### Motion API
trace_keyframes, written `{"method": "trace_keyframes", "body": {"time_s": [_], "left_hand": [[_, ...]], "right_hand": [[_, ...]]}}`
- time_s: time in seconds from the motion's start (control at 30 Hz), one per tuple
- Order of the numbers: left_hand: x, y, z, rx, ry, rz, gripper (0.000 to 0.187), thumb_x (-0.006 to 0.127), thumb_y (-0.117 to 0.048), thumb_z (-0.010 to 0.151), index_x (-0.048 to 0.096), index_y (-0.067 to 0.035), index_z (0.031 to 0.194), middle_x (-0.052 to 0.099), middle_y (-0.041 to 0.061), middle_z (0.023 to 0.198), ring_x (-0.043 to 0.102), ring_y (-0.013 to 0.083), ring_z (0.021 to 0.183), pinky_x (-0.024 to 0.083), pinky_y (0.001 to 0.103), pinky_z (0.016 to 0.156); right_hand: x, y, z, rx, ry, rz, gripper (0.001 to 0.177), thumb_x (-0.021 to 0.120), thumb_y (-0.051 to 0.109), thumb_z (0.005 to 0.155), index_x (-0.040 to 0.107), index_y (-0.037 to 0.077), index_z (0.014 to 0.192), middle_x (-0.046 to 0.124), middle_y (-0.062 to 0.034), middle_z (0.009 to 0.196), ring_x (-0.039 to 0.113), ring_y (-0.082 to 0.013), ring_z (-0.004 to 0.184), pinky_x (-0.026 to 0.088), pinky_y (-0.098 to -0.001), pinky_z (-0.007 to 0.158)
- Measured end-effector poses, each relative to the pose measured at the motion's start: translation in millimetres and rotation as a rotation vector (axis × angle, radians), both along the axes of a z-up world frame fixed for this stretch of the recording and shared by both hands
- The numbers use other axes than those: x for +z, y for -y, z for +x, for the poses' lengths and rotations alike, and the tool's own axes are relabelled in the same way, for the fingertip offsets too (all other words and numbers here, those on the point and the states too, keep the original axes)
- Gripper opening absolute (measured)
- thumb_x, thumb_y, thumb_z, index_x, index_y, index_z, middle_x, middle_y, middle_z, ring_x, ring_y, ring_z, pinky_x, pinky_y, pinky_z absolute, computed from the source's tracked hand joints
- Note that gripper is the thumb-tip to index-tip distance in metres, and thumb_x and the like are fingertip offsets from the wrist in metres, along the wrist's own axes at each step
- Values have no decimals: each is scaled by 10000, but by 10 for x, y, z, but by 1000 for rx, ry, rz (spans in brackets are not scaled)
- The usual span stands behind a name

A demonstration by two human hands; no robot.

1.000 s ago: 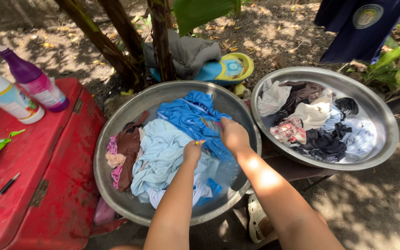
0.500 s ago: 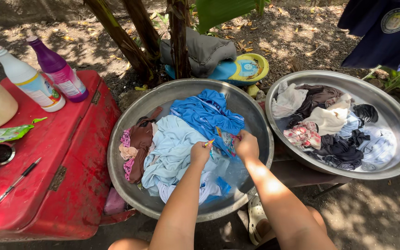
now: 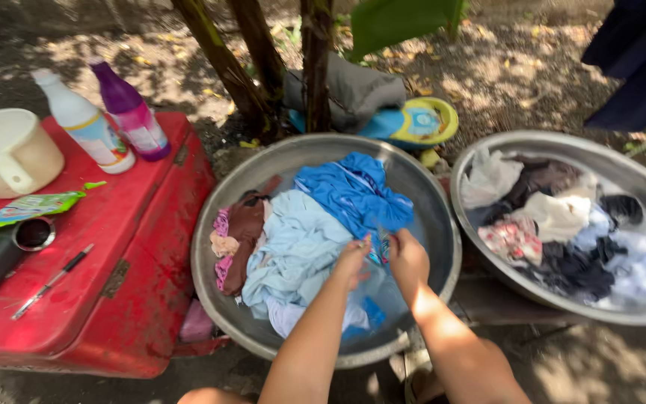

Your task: The person opens a detergent packet into a basin of water, washes and agitates the clothes by hand, and wrings out a garment.

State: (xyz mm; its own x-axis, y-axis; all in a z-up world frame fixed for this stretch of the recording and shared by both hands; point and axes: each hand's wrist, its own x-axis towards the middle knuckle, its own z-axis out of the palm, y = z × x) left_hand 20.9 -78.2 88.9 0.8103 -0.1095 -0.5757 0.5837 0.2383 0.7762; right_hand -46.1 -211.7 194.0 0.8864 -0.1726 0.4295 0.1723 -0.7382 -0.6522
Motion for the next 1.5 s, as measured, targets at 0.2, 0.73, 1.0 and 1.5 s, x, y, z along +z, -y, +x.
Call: {"method": "trace_keyframes", "body": {"time_s": [0.2,0.73,1.0,1.5], "left_hand": [[-20,64,198,-35,348,146,360,774,-264,869,666,-92,1166,660,50,903,609,184,740,513,391,638],[2044,-3413,105,1085,820,1317,127,634,-82,950,567,23,980,627,233,957,622,428,911,483,512,811],[1791,-5081,518,1010,556,1493,258,708,-230,992,685,22,939,707,268,906,695,425,849,524,550,740],[1967,-3523,349,494,494,2194,475,642,-435,1044,585,-40,1302,499,296,1394,473,465,1321,369,667,1046]], "right_hand": [[-407,-15,330,141,-32,446,171,630,204,977,653,39,1018,719,-143,825,697,-271,690,536,-399,613],[-1498,506,291,42,-271,355,226,648,183,922,700,19,1068,753,-158,850,725,-271,763,550,-372,735],[-1237,340,329,4,-125,-136,409,759,237,799,731,71,1172,711,-193,1219,637,-390,1184,466,-459,1082],[-852,-390,46,411,-979,-677,1053,686,116,843,80,400,1656,-20,92,1748,181,-511,1513,395,-539,1155]]}}
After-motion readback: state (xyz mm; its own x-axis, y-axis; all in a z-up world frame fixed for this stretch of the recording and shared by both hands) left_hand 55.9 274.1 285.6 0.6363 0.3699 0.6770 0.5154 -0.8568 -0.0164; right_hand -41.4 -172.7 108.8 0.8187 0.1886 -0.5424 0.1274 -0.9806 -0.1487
